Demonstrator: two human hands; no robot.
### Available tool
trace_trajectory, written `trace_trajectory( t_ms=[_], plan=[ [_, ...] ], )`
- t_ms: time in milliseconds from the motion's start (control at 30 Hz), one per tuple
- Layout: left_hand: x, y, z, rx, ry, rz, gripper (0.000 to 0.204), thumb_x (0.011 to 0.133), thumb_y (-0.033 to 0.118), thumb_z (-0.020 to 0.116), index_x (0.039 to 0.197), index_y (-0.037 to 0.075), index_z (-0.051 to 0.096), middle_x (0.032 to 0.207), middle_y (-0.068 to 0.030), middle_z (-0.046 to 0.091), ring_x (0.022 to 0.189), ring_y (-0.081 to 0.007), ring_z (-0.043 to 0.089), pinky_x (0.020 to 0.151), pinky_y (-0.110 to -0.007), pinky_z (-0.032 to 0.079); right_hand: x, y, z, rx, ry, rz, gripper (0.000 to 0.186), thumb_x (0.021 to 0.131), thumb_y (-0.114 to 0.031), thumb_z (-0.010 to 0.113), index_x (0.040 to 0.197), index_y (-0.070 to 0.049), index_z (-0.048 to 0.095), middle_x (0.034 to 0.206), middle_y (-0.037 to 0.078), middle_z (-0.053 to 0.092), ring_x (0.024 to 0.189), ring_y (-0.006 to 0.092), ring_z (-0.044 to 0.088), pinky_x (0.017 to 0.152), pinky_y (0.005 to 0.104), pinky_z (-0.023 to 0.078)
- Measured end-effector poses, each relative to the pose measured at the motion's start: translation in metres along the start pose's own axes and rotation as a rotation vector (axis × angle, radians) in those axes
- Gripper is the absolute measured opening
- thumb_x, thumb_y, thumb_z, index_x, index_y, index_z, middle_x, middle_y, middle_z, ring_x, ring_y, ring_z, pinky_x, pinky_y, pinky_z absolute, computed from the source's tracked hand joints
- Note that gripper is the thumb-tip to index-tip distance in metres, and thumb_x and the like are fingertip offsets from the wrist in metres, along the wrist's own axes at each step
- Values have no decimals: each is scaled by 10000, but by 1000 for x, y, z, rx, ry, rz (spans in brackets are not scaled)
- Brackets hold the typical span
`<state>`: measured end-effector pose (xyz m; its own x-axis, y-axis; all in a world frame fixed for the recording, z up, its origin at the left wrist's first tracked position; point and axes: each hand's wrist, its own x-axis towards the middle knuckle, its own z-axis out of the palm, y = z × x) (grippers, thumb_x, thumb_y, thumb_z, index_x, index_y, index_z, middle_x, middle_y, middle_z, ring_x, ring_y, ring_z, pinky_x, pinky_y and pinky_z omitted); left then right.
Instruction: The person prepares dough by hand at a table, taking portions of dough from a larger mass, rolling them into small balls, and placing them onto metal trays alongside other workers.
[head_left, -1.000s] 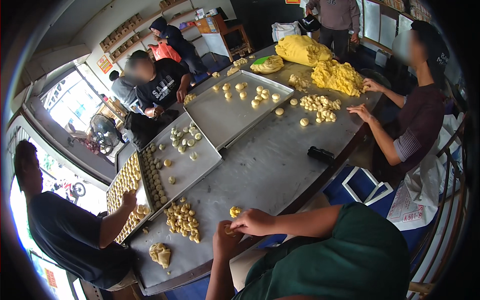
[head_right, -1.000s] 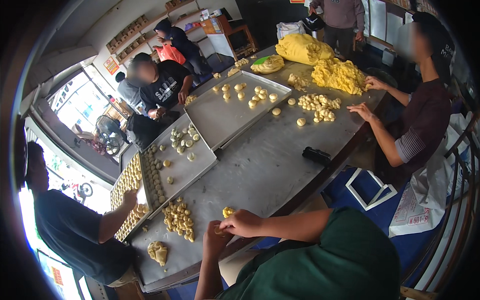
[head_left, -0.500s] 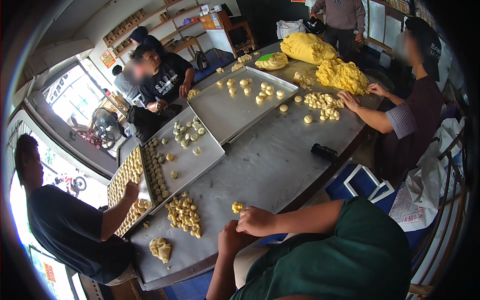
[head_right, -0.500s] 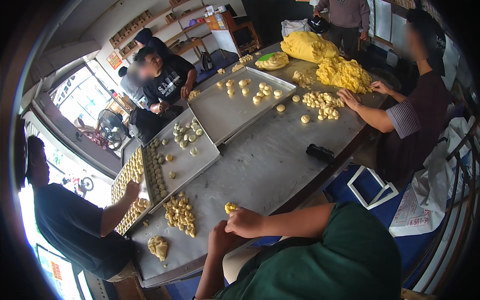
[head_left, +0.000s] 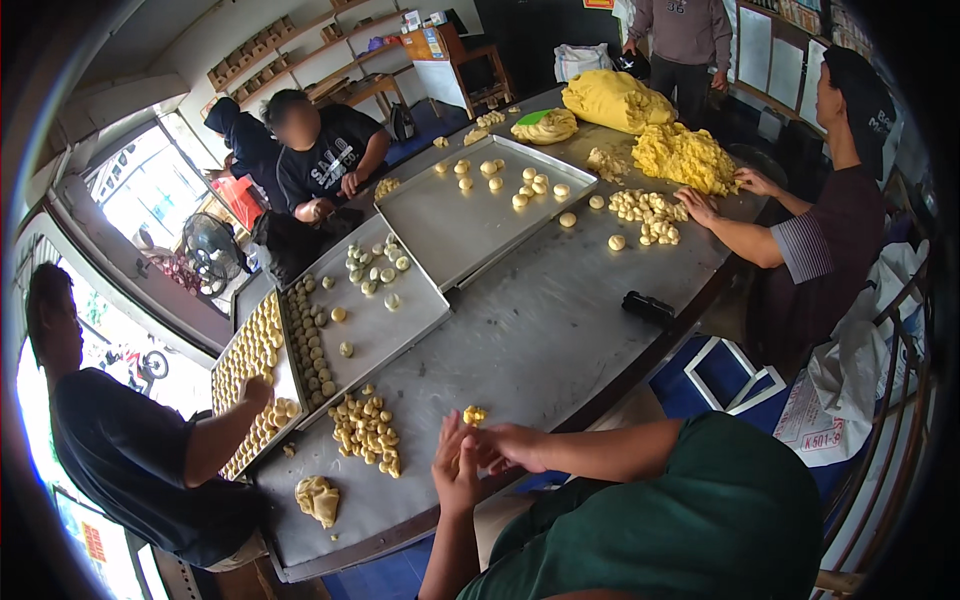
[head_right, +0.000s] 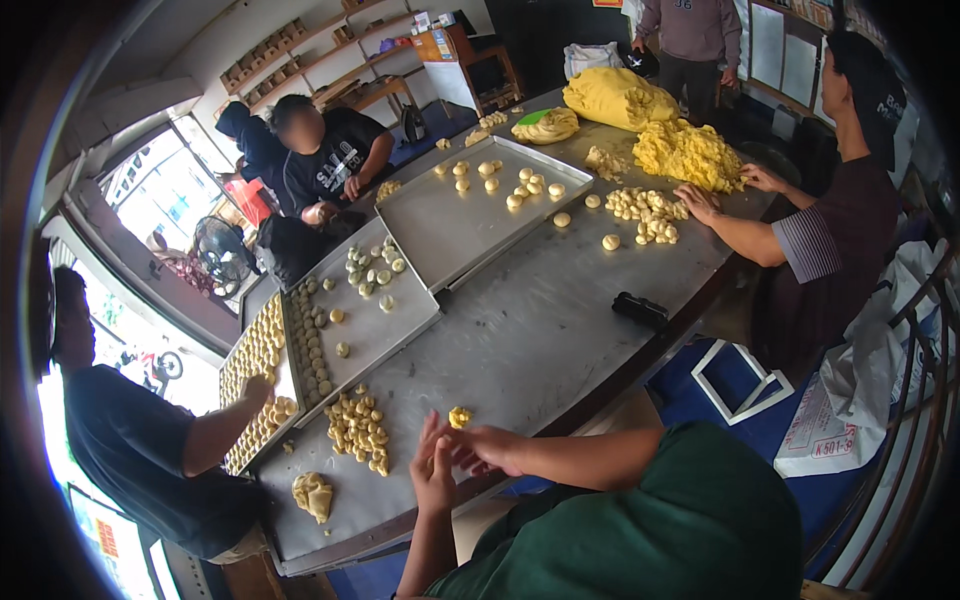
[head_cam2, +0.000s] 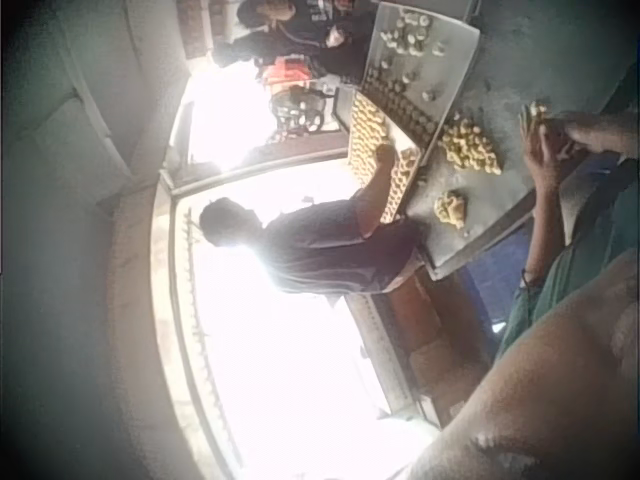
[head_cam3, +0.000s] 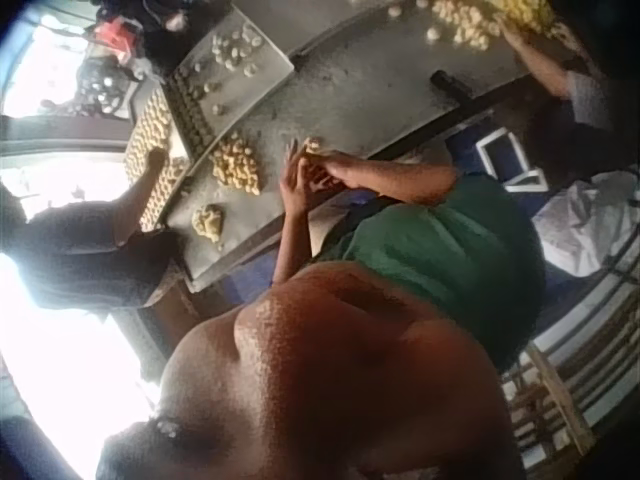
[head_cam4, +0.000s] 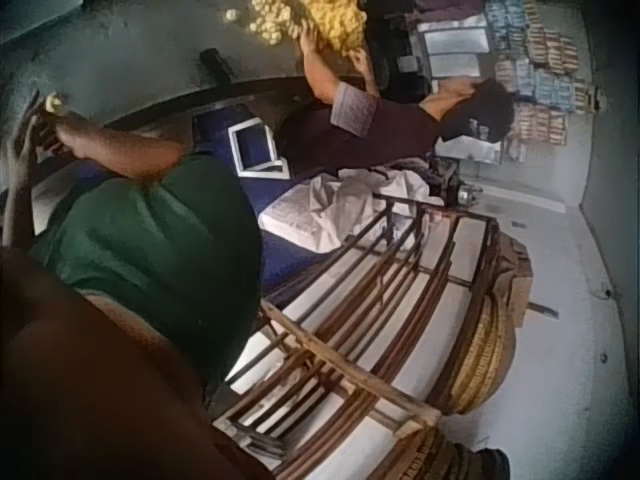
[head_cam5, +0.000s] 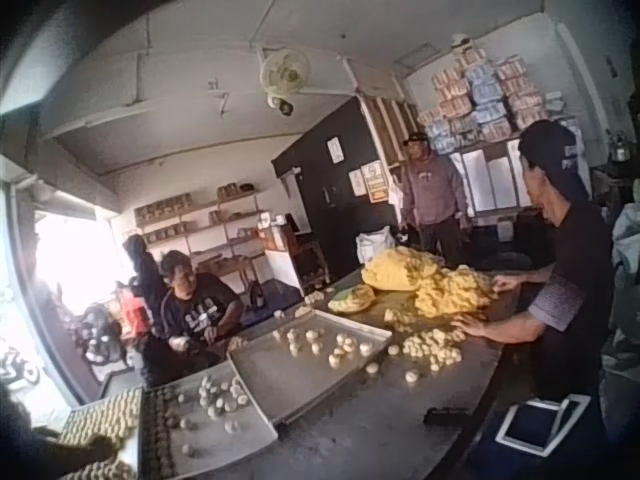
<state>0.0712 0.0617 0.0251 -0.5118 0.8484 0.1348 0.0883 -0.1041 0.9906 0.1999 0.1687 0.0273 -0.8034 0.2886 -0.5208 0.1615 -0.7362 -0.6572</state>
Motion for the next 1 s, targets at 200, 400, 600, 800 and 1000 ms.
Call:
trace_trajectory(
  t_ms=[200, 400, 600, 800, 1000],
  plan=[
    [-3, 0, 3, 28, 42, 110, 669, 1128, 270, 458, 1676, 67, 133, 1590, -252, 455, 1466, -283, 435, 1172, -379, 362, 15, 23, 4, 35, -129, -320, 336, 1077, -310, 617, 1254, -41, 715, 1135, 44, 744, 983, 137, 704, 921, 317, 557],
    [0, 9, 3, -158, 70, -84, 683, 1150, 385, 345, 1692, 116, 28, 1538, -249, 520, 1508, -340, 384, 1233, -465, 263, 17, 22, 6, -250, -30, -504, 319, 1058, -197, 650, 1306, 2, 674, 1201, 107, 728, 1062, 175, 714, 984, 330, 565],
    [3, 2, 0, -39, -46, 98, 731, 1151, 265, 338, 1659, 111, -165, 1467, -268, 582, 1537, -393, 343, 1253, -458, 220, 7, 28, 9, 197, -136, -331, 298, 1044, -233, 681, 1233, -3, 691, 1179, 105, 728, 1106, 173, 707, 981, 323, 562],
    [-1, 23, 5, -357, 87, -264, 863, 1127, 314, 456, 1652, 165, -212, 1547, -229, 516, 1275, -264, 559, 1186, -417, 345, 11, 27, 2, -622, -67, -838, 354, 1018, -241, 698, 1265, 9, 650, 1234, 171, 707, 1121, 272, 711, 997, 377, 552],
    [1, -28, -39, 169, 90, 191, 730, 1109, 156, 387, 1690, 143, -55, 1544, -238, 516, 1486, -310, 431, 1234, -415, 278, 55, 6, -33, -1458, 423, -1122, 485, 952, -342, 742, 1287, -2, 656, 1343, 219, 634, 1329, 437, 540, 1133, 488, 439]
  ],
)
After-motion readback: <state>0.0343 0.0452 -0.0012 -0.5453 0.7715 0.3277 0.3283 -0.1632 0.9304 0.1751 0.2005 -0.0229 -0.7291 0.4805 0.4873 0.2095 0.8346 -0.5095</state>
